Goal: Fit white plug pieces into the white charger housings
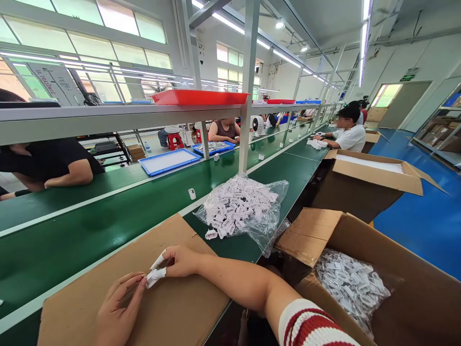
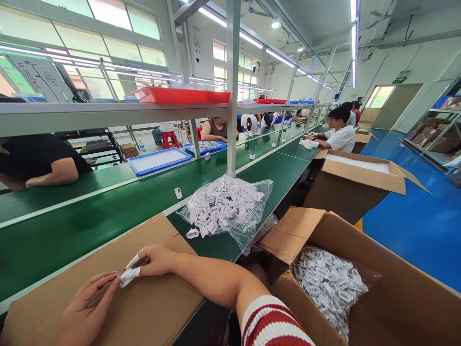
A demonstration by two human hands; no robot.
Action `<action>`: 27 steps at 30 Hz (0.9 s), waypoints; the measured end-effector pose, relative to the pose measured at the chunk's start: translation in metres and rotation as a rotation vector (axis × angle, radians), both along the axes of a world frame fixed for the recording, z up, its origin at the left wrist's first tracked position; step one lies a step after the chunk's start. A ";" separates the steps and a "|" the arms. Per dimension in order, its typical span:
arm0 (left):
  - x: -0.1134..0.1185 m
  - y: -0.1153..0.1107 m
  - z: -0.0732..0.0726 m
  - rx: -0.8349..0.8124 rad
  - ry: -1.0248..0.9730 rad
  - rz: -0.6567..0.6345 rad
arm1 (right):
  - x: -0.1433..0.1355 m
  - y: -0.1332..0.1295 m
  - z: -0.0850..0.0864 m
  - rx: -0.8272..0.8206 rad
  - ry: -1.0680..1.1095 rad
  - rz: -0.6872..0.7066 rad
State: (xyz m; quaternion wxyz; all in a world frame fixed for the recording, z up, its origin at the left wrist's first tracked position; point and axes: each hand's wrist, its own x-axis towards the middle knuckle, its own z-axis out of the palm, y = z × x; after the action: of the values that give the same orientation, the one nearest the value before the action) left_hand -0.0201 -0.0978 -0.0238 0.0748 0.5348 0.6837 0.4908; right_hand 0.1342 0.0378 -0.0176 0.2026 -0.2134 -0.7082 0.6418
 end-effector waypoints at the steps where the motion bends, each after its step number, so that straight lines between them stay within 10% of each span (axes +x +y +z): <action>1: 0.000 0.000 0.000 0.016 0.025 -0.012 | 0.001 0.000 0.001 0.048 -0.009 -0.004; 27: 0.003 0.006 -0.006 0.094 0.068 -0.031 | 0.011 -0.002 -0.002 0.406 0.126 -0.187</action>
State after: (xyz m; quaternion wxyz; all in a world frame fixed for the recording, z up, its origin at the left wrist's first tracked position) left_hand -0.0167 -0.0913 -0.0295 0.0342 0.5646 0.6537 0.5027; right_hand 0.1449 0.0357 -0.0197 0.3437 -0.1925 -0.7860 0.4765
